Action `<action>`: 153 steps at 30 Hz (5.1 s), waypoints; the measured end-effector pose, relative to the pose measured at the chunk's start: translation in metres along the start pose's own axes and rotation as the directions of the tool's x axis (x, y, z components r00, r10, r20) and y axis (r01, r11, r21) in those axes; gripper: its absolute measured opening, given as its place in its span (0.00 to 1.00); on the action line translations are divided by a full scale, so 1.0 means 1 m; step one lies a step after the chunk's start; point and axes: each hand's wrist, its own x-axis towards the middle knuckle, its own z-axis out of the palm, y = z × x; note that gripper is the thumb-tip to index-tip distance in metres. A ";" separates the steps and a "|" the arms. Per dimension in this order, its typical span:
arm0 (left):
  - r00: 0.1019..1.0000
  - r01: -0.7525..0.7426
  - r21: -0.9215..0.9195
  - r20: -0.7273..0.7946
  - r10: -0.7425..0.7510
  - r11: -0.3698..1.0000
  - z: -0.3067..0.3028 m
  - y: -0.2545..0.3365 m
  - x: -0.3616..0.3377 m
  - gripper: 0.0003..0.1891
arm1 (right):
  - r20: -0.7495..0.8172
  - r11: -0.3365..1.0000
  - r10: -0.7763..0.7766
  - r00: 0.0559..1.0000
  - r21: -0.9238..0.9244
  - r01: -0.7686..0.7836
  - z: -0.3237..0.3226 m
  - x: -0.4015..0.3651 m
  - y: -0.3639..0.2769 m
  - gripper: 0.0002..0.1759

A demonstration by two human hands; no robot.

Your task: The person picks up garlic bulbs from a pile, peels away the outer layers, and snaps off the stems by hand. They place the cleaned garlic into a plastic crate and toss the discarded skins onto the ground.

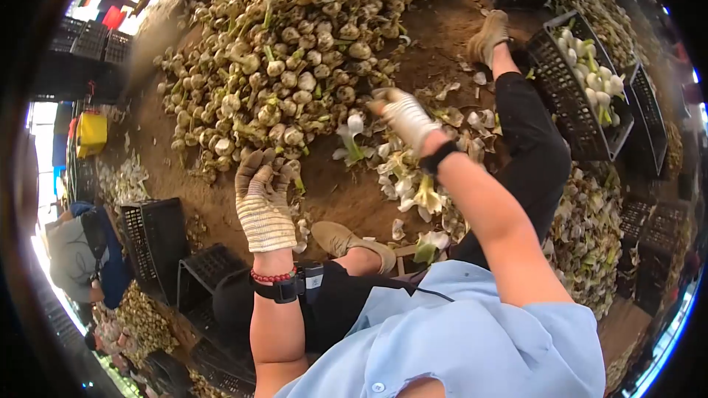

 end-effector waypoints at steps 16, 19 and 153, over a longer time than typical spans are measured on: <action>0.964 0.266 0.025 0.009 -0.266 0.964 -0.040 -0.023 0.028 0.11 | 0.239 0.128 0.375 0.896 -0.970 0.205 0.051 -0.001 0.000 0.19; 0.964 0.267 0.043 0.000 -0.268 0.963 -0.037 -0.021 0.030 0.10 | 0.271 0.222 0.207 0.940 -0.949 0.225 0.071 0.017 0.016 0.26; 0.846 -0.115 0.165 0.533 0.010 0.980 0.031 -0.015 -0.042 0.14 | 0.333 0.529 -0.627 0.704 -0.481 0.699 -0.010 -0.171 -0.104 0.29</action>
